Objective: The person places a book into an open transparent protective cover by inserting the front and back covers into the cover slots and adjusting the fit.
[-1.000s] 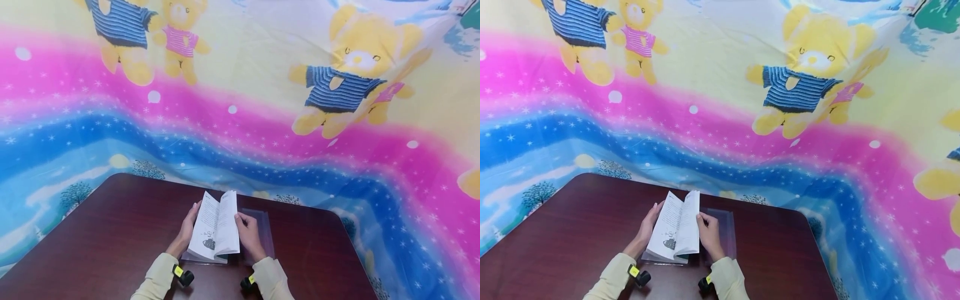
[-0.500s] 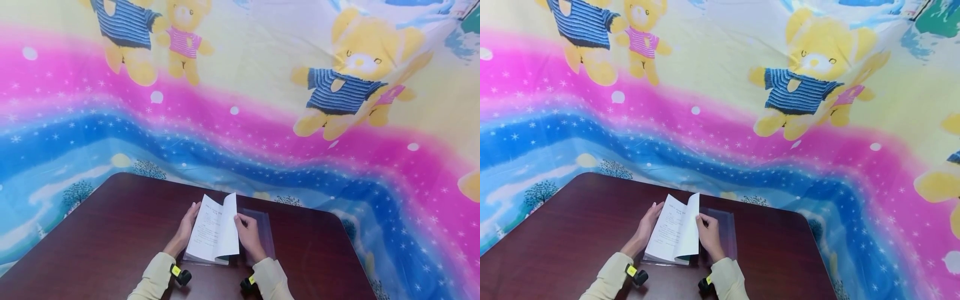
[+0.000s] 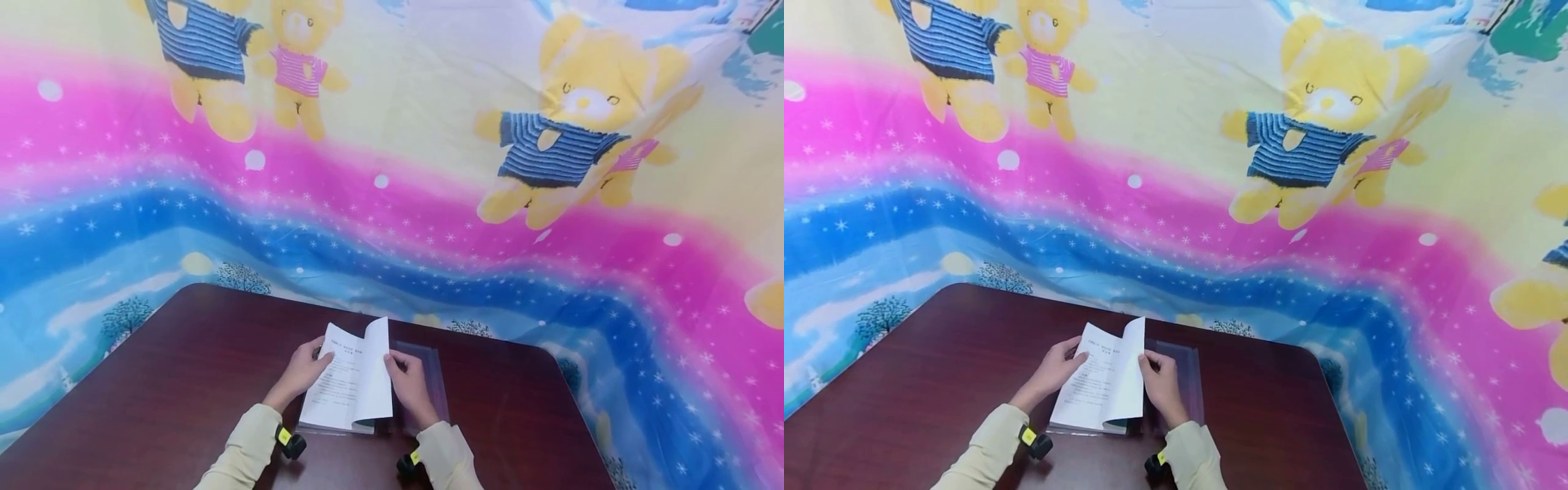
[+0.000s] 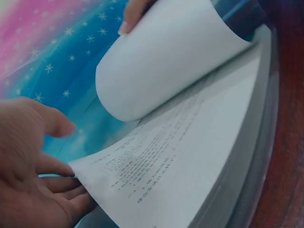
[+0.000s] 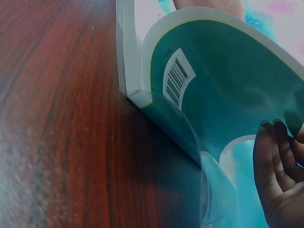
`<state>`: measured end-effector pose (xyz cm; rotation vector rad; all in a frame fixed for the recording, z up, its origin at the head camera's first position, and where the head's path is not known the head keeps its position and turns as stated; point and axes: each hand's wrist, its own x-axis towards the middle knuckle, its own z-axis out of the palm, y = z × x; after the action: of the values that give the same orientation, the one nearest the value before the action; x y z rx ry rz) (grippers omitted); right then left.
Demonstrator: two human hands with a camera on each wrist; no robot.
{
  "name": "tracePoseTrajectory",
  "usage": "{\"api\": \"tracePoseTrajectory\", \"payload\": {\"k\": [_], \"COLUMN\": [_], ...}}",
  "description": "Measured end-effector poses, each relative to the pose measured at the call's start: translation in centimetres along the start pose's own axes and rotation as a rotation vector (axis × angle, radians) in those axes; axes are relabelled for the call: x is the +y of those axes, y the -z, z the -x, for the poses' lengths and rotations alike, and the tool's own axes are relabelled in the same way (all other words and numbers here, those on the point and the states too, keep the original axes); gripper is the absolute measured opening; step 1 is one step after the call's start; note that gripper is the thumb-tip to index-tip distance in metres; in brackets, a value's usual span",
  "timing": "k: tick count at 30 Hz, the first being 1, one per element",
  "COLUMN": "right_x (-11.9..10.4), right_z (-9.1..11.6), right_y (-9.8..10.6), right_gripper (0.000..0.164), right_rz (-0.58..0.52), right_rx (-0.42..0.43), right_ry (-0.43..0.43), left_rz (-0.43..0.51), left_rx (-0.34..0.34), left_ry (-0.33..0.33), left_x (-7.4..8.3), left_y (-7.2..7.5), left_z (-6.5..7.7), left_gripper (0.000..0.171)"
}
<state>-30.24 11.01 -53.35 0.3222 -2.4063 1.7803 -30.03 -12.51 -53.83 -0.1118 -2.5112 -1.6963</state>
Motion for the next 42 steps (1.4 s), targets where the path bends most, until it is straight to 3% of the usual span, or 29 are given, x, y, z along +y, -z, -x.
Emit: {"api": "tracePoseTrajectory", "payload": {"k": [5,11,14,20,29,36,42], "right_x": [-1.6,0.2,0.4,0.3,-0.4,-0.8,-1.3], "right_z": [0.6,0.1,0.2,0.2,-0.1,0.0,0.1], "right_y": [0.2,0.5,0.6,0.8,1.2,1.7,2.0], "right_gripper": [0.032,0.036,0.037,0.037,0.035,0.036,0.04], "right_rz": [0.016,0.021,0.037,0.041,-0.001,-0.016,-0.115], "right_rx": [-0.005,-0.004,-0.005,-0.005,-0.035,-0.08,-0.162], "right_ry": [-0.006,-0.014,-0.013,-0.025,-0.013,0.029,0.038], "left_rz": [-0.13,-0.231,-0.261,-0.223,-0.185,-0.165,-0.129], "left_rx": [0.055,0.059,0.06,-0.007,-0.104,-0.209,-0.206], "left_ry": [0.0,0.019,-0.013,-0.094,-0.243,-0.253,-0.297], "left_x": [-0.1,0.4,1.0,2.4,3.5,3.7,3.7], "left_y": [-0.4,-0.5,-0.7,-1.6,-3.9,-5.2,-5.8], "left_z": [0.3,0.6,0.6,0.8,0.8,0.6,0.5], "left_gripper": [0.064,0.06,0.054,0.051,0.062,0.077,0.076]}}
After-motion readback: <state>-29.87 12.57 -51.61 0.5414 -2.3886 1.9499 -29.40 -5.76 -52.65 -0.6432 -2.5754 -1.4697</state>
